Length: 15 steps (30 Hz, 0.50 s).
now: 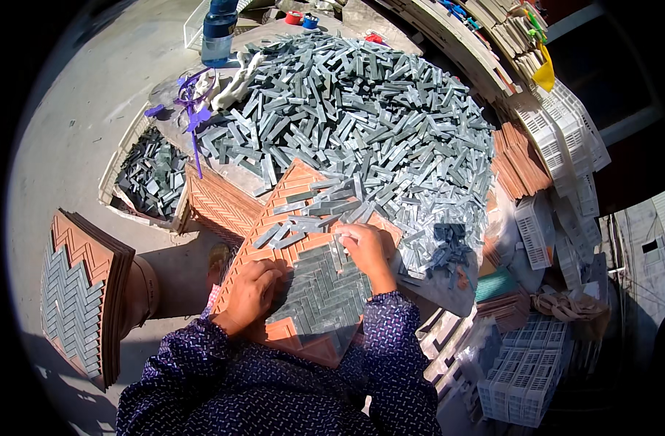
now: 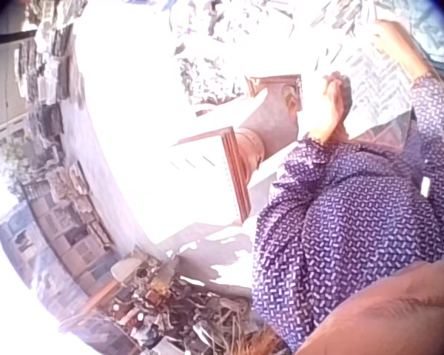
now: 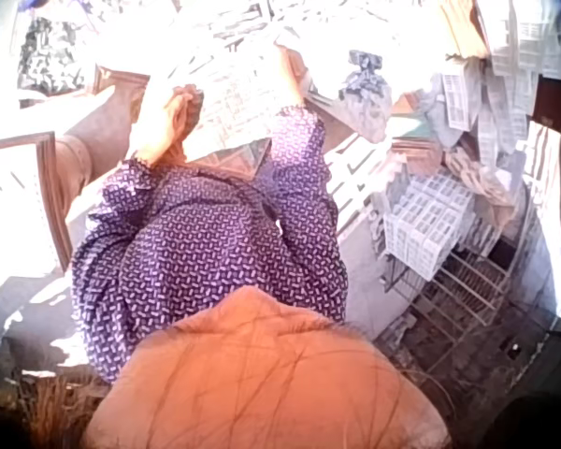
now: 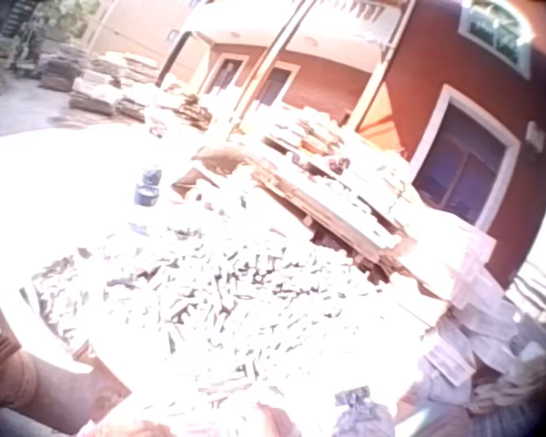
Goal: The person arranges small rectangular tiles onto a square board in a herringbone pattern. They pick tiles from a large pile and place them one by one, completing the pattern on one board before moving to another.
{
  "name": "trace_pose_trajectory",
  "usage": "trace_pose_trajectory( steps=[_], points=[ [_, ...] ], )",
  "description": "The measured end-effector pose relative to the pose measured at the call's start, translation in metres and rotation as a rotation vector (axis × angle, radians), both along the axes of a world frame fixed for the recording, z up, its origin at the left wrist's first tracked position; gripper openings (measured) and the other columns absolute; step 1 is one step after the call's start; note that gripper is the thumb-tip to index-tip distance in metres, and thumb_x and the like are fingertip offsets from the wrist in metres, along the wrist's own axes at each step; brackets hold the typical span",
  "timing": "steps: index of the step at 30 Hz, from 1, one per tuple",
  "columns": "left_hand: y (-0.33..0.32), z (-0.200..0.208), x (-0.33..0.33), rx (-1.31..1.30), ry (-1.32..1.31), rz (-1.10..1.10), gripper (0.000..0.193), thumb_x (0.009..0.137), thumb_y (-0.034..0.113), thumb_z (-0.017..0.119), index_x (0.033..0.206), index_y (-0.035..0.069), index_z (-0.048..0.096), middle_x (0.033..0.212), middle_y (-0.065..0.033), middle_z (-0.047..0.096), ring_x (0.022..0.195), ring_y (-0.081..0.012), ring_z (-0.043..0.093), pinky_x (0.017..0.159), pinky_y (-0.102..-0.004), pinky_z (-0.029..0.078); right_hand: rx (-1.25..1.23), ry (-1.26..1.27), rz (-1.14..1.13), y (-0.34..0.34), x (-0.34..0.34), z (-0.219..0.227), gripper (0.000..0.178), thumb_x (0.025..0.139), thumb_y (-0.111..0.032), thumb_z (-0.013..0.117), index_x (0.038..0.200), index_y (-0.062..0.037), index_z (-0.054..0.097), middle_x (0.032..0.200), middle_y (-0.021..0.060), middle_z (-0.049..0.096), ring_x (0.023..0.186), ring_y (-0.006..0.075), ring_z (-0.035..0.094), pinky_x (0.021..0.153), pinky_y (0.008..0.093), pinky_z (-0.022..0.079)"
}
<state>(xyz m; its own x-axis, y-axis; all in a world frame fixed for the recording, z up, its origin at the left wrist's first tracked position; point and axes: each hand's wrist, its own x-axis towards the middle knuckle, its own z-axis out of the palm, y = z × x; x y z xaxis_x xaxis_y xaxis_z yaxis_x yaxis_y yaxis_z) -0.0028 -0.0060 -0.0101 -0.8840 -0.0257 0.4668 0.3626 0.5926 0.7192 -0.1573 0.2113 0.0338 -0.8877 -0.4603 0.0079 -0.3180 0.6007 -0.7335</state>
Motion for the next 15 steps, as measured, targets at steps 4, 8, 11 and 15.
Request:
trace_pose_trajectory(
  steps=[4,8,11,15],
  points=[
    [0.0,0.001,0.0,-0.01,-0.002,0.001,0.015,0.075,-0.004,0.059,0.089,0.002,0.062,0.092,-0.01,0.06,0.083,-0.0288,0.058,0.074,-0.0358,0.047,0.055,0.02,0.006,-0.002,-0.001,0.001,0.019,0.079,0.002,0.058,0.097,-0.0006,0.064,0.091,0.0166,0.065,0.08,0.0318,0.064,0.071,0.0344,0.049],
    [-0.001,0.0,0.001,-0.015,-0.004,0.008,0.015,0.075,-0.004,0.059,0.089,0.002,0.062,0.092,-0.0099,0.06,0.084,-0.0286,0.058,0.074,-0.036,0.047,0.166,0.151,0.052,-0.008,0.003,0.005,0.02,0.078,0.001,0.059,0.098,-0.0013,0.063,0.096,0.0175,0.064,0.086,0.0364,0.061,0.072,0.0385,0.049],
    [0.0,0.0,0.0,0.0,-0.003,-0.003,0.015,0.075,-0.004,0.059,0.089,0.002,0.062,0.092,-0.01,0.061,0.084,-0.0287,0.058,0.075,-0.036,0.048,0.234,0.192,0.075,-0.007,0.008,0.008,0.024,0.078,-0.002,0.061,0.102,-0.0031,0.062,0.105,0.0154,0.061,0.09,0.0374,0.059,0.073,0.0411,0.048],
    [0.0,0.0,-0.001,-0.011,-0.007,-0.003,0.016,0.074,-0.003,0.059,0.09,0.001,0.062,0.093,-0.0104,0.061,0.084,-0.0288,0.058,0.074,-0.0364,0.048,0.188,0.292,0.084,-0.009,0.025,0.012,0.03,0.075,0.0,0.065,0.104,-0.0026,0.061,0.103,0.016,0.06,0.09,0.0374,0.058,0.077,0.0409,0.047]
  ],
)
